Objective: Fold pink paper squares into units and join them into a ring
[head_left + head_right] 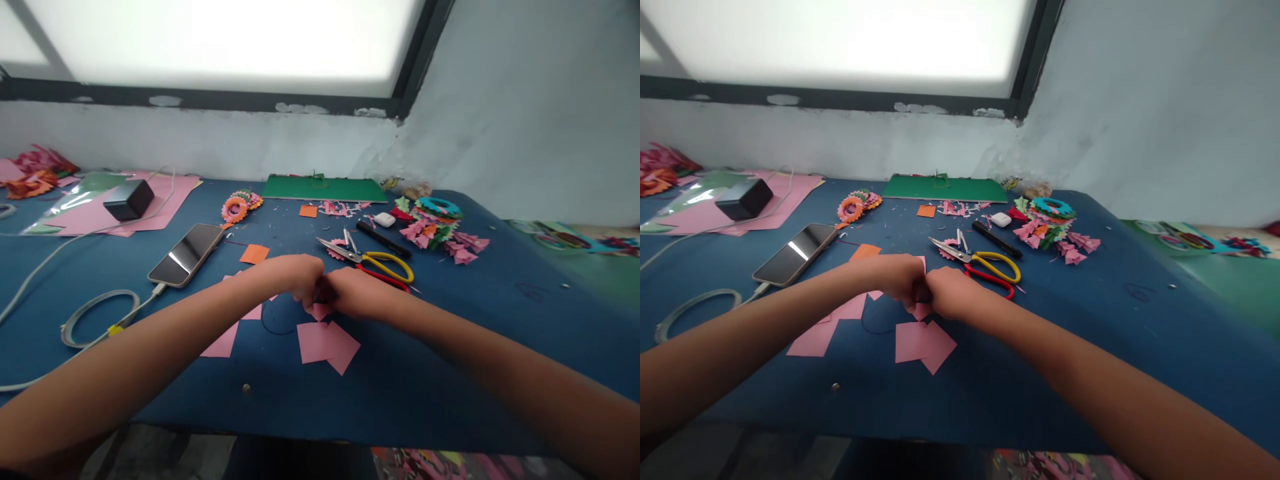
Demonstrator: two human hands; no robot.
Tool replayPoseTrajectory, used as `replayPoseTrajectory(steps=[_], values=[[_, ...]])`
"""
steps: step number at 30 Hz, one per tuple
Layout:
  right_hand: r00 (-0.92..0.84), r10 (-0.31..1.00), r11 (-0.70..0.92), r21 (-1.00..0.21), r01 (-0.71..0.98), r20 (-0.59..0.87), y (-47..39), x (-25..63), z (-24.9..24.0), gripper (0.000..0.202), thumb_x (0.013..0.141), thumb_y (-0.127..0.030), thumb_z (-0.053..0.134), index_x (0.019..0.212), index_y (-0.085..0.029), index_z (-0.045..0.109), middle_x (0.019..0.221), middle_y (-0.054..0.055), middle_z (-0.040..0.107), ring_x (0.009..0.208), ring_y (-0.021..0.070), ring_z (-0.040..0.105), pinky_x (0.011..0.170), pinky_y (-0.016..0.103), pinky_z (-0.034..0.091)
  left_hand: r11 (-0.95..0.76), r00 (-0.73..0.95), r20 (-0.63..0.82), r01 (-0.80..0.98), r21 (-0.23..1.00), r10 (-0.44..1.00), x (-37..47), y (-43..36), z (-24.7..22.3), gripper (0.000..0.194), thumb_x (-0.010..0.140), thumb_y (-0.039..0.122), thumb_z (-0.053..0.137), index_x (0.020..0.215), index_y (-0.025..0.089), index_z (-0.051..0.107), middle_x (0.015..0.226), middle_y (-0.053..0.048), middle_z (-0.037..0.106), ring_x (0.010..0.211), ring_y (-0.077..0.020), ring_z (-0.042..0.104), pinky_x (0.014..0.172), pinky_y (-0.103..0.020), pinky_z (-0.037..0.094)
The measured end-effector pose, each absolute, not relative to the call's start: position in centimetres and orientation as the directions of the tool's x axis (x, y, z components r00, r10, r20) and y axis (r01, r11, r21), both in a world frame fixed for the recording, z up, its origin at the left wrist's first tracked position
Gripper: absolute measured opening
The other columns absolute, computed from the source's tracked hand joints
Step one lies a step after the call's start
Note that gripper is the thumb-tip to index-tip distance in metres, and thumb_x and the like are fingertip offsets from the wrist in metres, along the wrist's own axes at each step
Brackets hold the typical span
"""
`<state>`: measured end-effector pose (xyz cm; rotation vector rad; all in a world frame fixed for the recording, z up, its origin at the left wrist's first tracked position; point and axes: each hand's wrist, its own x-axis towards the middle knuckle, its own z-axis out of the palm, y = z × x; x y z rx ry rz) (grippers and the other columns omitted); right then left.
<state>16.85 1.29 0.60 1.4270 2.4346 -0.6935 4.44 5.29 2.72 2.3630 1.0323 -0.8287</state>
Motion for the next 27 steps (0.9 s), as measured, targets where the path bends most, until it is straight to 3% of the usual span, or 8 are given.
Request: replayPoseTrajectory(steps=[8,14,18,23,27], values=[[-0.498,0.712,0.373,-0.333,0.866,-0.495,1.6,18.0,0.3,0.025,0.090,-0.031,0.053,0.110,-0.015,0.057,0.109,0.007,0.060,0.091,0.0181,0.061,0.077,0.038,0.052,-0.627,0.599,-0.654,0.742,0.237,0.461,3.3,5.8,1.9,0.027,0.088,0.031,0.055,0.109,0.014,0.057,0.109,-0.008,0.059,0.092,-0.0200,0.060,0.077,-0.039,0.052],[-0.545,0.792,0.392,-0.457,0.799,-0.274,0.7,19.1,-0.2,0.017,0.089,-0.027,0.054,0.097,-0.014,0.061,0.093,0.004,0.064,0.081,0.0152,0.061,0.073,0.033,0.050,-0.635,0.737,-0.449,0.670,0.385,0.505,1.1,4.7,1.8,0.023,0.088,0.030,0.055,0.104,0.013,0.058,0.100,-0.006,0.062,0.085,-0.0176,0.061,0.074,-0.036,0.052],[-0.530,0.842,0.417,-0.506,0.755,-0.097,0.0,19.4,1.4,0.013,0.085,-0.021,0.056,0.091,-0.017,0.066,0.083,0.002,0.068,0.075,0.0126,0.061,0.066,0.024,0.044,-0.628,0.770,-0.289,0.633,0.453,0.569,-0.1,3.8,3.3,0.019,0.085,0.023,0.054,0.100,0.017,0.064,0.086,-0.002,0.066,0.072,-0.0116,0.058,0.062,-0.024,0.045],[-0.564,0.821,0.442,-0.531,0.723,-0.084,0.2,19.4,1.3,0.013,0.080,-0.015,0.059,0.086,-0.018,0.069,0.080,0.001,0.072,0.068,0.0120,0.063,0.059,0.021,0.044,-0.652,0.803,-0.253,0.589,0.477,0.539,-0.2,3.6,2.5,0.015,0.083,0.021,0.056,0.093,0.020,0.068,0.082,0.001,0.068,0.066,-0.0084,0.057,0.057,-0.020,0.043],[-0.596,0.801,0.507,-0.477,0.718,-0.046,0.8,19.3,-1.0,0.016,0.077,-0.008,0.058,0.084,-0.017,0.070,0.081,0.003,0.071,0.073,0.0142,0.063,0.065,0.025,0.047,-0.700,0.810,-0.277,0.586,0.409,0.516,0.3,4.3,0.1,0.019,0.088,0.030,0.056,0.094,0.013,0.062,0.085,-0.003,0.064,0.071,-0.0131,0.061,0.065,-0.030,0.052]])
